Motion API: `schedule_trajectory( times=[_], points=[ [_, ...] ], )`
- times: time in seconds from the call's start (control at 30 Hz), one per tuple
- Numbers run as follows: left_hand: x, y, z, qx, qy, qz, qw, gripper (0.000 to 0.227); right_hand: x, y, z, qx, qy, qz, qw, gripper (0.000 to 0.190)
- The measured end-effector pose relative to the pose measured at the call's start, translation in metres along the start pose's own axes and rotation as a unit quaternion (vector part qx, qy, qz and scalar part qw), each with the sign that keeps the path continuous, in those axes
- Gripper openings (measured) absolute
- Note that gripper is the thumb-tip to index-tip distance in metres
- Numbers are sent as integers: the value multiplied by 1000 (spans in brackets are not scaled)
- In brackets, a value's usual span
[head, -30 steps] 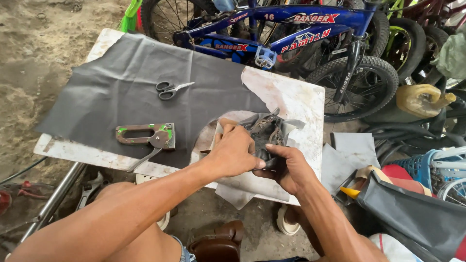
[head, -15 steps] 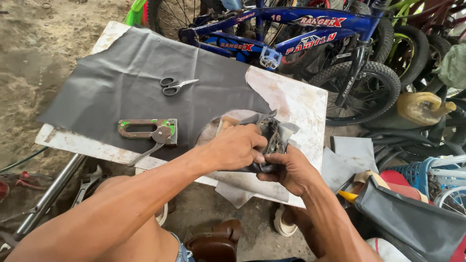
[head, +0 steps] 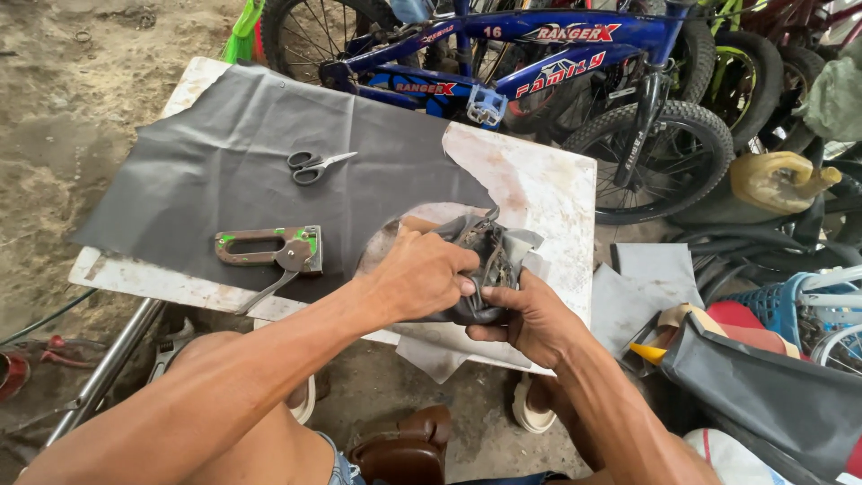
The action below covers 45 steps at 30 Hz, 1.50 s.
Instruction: The person staples a piece of black material onto a bicycle seat using a manual staple gun. They repeatedly position the material and fire the stapler to secure the cover to the seat frame.
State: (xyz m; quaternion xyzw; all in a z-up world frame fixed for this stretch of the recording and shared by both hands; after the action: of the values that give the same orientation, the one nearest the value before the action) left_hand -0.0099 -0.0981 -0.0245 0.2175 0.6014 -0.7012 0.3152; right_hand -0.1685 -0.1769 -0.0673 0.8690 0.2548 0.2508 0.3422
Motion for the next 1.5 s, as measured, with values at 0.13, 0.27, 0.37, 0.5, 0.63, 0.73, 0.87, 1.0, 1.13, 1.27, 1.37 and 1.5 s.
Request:
schedule_trajectory(
  times=[0.13,0.27,0.37,0.5,0.63,0.73,0.87,1.0,1.13,1.27,1.37,1.5],
  points=[
    [9,5,3,9,-22,33,999,18,0,-1,1,-6,8,7,1000,45],
    [16,8,3,54,-65,78,993,13,-1,-4,3,-10,14,14,1000,47],
    [18,10,6,44,-41,97,993,15,-4,-9,4,-9,9,12,1000,48],
    [19,16,9,57,-13,93,994,18,1,-6,0,-6,26,15,1000,53],
    [17,14,10,38,12,90,995,20,3,-3,-4,2,36,13,999,56],
    [15,11,9,58,-5,90,994,18,9,1,-8,1,55,1,998,61],
    [21,15,9,50,2,75,996,15,13,2,-10,16,18,-67,997,72],
    [23,12,9,-13,77,81,994,18,11,-2,-4,22,-12,-140,990,76],
    [22,7,9,-30,98,81,991,16,5,-13,6,16,-20,-133,991,68],
    [17,10,14,-39,112,81,990,14,7,-9,8,13,-37,-99,994,58],
    [12,26,18,-33,114,41,992,17,5,-4,10,-4,-41,-98,994,56],
    [-3,11,6,-32,136,44,989,31,5,6,7,-21,-70,-121,990,58]
  ],
)
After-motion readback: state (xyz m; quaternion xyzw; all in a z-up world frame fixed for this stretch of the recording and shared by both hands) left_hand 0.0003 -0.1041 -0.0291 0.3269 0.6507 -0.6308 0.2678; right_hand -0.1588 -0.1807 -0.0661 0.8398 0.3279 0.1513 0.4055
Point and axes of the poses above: each hand's wrist, its own z-axis towards the middle knuckle, its own x-axis out of the palm, y = z × x, the point moved 5 cm from there along z, towards the middle knuckle, and after that the axes turned 1 degree about z, right-handed, at the moved point
